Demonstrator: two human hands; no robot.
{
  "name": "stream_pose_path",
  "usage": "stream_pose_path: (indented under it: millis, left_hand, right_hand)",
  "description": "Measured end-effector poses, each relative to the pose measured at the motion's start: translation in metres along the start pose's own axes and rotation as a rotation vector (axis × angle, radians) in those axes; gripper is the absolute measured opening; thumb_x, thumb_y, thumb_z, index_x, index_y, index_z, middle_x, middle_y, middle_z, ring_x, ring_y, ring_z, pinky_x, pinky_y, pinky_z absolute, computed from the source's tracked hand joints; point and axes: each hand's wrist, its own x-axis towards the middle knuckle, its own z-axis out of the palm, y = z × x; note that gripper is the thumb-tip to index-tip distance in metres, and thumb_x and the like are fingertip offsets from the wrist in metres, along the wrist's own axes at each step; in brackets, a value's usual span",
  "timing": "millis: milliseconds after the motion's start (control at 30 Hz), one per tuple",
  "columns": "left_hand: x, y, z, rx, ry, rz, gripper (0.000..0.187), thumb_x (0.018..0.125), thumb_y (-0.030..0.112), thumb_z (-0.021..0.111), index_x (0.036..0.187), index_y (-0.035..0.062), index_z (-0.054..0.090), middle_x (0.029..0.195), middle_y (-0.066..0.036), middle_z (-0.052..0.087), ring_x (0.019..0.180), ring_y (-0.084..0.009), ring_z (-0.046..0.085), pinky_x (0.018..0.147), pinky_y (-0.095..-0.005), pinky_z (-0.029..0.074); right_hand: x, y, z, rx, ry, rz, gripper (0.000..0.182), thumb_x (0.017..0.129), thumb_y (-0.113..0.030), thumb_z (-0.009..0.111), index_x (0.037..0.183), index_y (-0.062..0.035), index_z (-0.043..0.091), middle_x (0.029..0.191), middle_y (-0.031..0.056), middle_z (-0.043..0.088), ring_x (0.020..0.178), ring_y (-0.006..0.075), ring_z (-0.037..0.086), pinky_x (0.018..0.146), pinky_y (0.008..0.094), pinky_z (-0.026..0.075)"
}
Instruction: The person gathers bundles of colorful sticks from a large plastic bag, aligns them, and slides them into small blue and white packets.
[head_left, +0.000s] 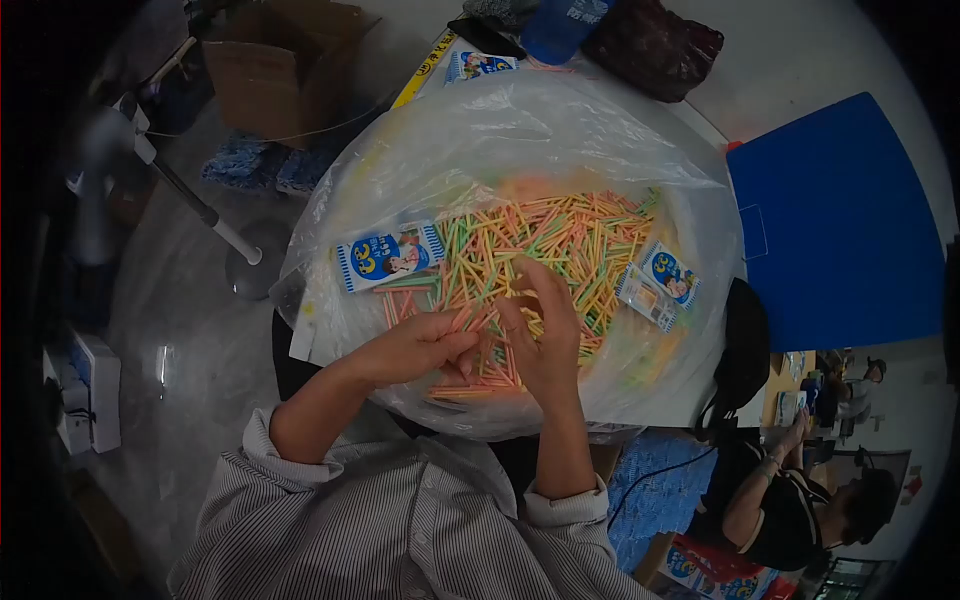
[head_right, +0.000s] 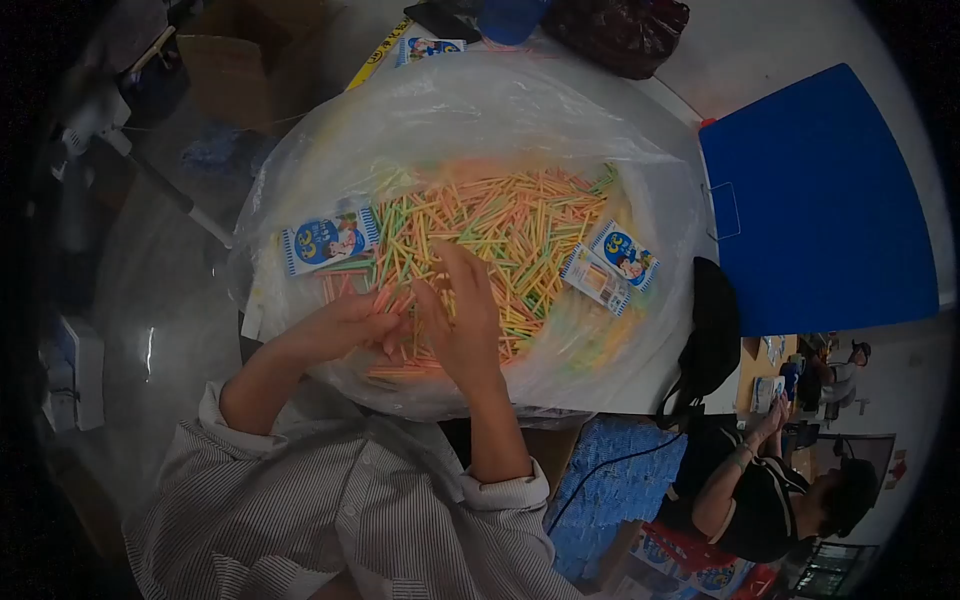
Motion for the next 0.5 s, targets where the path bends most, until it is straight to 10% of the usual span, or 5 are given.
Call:
stream_pose_path:
  millis: [67, 200, 367, 500]
  left_hand:
    - [0.003, -0.001, 0.005, 0.071, -0.004, -0.030, 0.024, 0.089, 0.025, 0.040, 0.095, 0.0040, 0.049, 0.077, -0.002, 0.055, 0.073, -0.0095, 0.054, 0.070, -0.0248, 0.047]
    - [0.001, -0.008, 0.001, -0.347, 0.053, 0.025, 0.023, 0.089, 0.023, 0.040, 0.096, 0.0033, 0.049, 0.081, -0.004, 0.055, 0.078, -0.0121, 0.055, 0.071, -0.0259, 0.047]
    - [0.003, -0.005, 0.004, -0.678, 0.295, 0.099, 0.019, 0.089, 0.016, 0.040, 0.101, 0.0028, 0.047, 0.092, -0.009, 0.054, 0.089, -0.0202, 0.055, 0.077, -0.0306, 0.048]
    - [0.003, -0.011, -0.001, -0.727, 0.314, 0.171, 0.020, 0.089, 0.014, 0.040, 0.103, 0.0020, 0.047, 0.091, -0.009, 0.055, 0.088, -0.0211, 0.056, 0.079, -0.0316, 0.048]
  right_hand:
    - [0.004, 0.004, 0.003, 0.025, 0.023, -0.326, 0.028, 0.082, -0.009, 0.052, 0.109, -0.0027, 0.049, 0.101, 0.0102, 0.054, 0.081, 0.0139, 0.055, 0.056, 0.0239, 0.046]
    - [0.004, -0.004, 0.007, 0.132, -0.240, -0.132, 0.020, 0.081, -0.008, 0.054, 0.099, 0.0000, 0.054, 0.091, 0.0090, 0.057, 0.081, 0.0141, 0.055, 0.057, 0.0252, 0.045]
    - [0.033, 0.013, 0.017, -0.529, 0.211, -0.235, 0.018, 0.076, -0.013, 0.059, 0.089, -0.0008, 0.057, 0.081, 0.0128, 0.057, 0.075, 0.0270, 0.056, 0.065, 0.0342, 0.044]
    - [0.038, 0.012, 0.024, -0.764, 0.148, -0.169, 0.018, 0.073, -0.014, 0.061, 0.085, -0.0012, 0.058, 0.077, 0.0133, 0.057, 0.072, 0.0298, 0.054, 0.062, 0.0370, 0.044]
